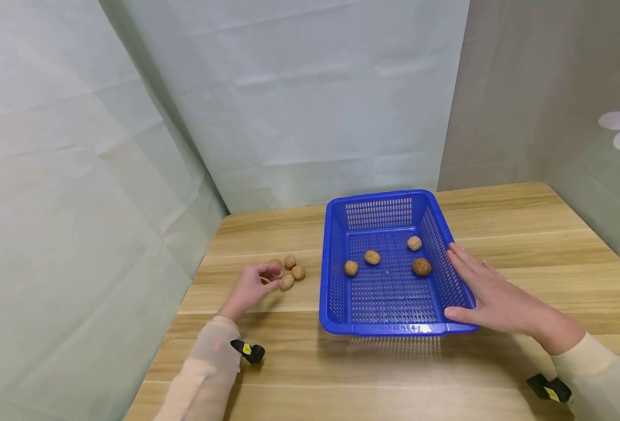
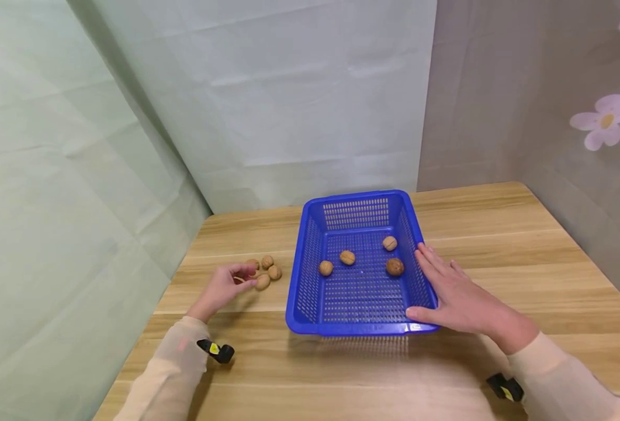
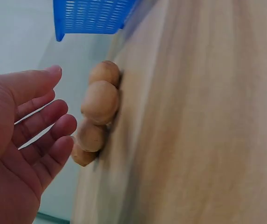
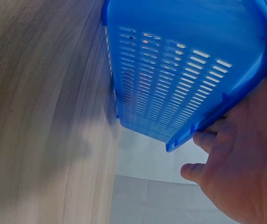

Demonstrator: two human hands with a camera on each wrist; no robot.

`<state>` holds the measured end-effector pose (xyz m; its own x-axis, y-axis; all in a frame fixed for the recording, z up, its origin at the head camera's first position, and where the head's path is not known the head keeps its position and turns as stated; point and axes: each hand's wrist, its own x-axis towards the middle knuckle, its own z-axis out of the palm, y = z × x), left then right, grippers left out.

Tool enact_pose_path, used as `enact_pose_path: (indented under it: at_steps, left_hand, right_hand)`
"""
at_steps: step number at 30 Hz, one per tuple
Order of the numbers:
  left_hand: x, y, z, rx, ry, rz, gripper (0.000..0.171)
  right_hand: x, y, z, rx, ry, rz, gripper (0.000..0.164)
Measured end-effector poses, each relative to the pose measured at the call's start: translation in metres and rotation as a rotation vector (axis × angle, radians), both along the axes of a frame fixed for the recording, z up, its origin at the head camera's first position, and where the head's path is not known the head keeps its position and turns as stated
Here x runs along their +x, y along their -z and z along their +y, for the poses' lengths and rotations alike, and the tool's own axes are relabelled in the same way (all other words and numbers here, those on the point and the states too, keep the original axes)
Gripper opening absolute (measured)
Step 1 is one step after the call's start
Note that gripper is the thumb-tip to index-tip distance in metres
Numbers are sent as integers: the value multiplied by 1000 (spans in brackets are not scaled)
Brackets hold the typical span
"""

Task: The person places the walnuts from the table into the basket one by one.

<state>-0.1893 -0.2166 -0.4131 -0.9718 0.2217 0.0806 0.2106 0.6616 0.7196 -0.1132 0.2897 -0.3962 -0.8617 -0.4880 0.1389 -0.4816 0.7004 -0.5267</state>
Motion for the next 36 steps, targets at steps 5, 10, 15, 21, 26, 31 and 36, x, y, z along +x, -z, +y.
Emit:
enact_pose_path:
  at_steps: [5, 10, 15, 21, 26, 31, 36]
  left_hand:
    - [-1, 8, 2, -32, 1, 20, 27]
    - [-1, 11, 6, -76, 12, 30, 27]
    - [0, 17, 8, -95, 38, 25, 28]
    - [1, 26, 9, -137, 91, 32, 33]
    - [2, 28, 12, -167, 106, 50, 33]
    - [4, 27, 15, -163, 85, 23, 31]
    - [6, 19, 20, -88, 61, 16, 32]
  right_hand:
    - [1, 1, 0, 2, 4, 8, 103]
    - [1, 0, 0, -1, 3, 13, 104]
    - [1, 0, -1, -5, 4, 7, 103]
    - [0, 1, 0, -8, 0, 8, 103]
    - [1, 2, 0, -3, 1, 10, 103]
    - [1, 1, -1, -3, 2, 6, 103]
    - [0, 1, -1, 2, 0, 17, 103]
